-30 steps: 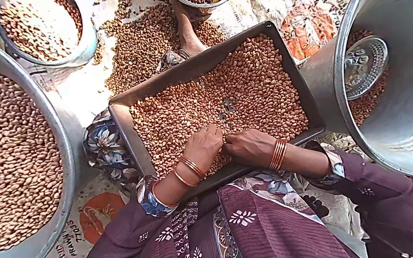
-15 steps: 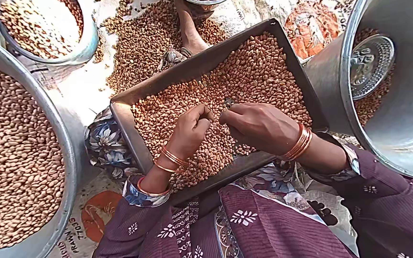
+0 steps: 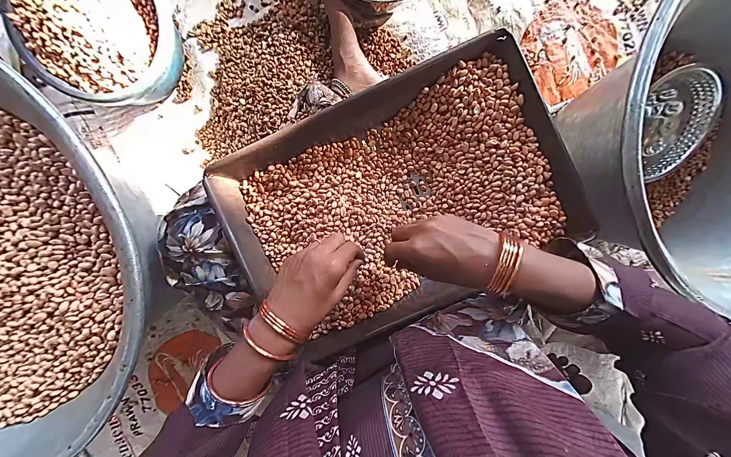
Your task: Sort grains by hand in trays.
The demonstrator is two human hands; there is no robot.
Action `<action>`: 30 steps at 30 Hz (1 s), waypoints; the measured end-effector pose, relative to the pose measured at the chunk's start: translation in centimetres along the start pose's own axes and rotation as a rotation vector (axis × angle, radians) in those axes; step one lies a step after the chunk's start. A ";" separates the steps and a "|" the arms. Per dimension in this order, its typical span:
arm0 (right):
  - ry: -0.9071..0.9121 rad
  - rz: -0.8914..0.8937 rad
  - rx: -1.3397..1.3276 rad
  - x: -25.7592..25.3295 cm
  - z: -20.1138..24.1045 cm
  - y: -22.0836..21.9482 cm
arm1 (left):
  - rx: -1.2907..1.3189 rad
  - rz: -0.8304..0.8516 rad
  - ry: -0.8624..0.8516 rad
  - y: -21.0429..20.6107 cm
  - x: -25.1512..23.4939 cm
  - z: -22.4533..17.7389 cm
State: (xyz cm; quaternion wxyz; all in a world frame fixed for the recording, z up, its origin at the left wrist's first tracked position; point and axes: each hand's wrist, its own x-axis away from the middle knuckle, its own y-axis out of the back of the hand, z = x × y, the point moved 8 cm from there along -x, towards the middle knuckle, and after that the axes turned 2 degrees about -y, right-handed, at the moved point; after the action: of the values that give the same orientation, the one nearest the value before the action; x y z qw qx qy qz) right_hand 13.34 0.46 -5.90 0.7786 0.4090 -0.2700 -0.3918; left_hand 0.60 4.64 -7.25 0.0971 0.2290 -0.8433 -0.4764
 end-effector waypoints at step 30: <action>-0.209 0.109 0.123 0.2 -3.1 2.0 | 0.007 0.257 0.171 -3.2 -3.5 -1.5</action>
State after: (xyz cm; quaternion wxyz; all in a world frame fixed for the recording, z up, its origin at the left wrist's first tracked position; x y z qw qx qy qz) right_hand 16.53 2.37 -5.80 0.7398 0.3975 -0.3951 -0.3722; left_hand 5.20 3.74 -8.97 0.2280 0.1594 -0.8560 -0.4357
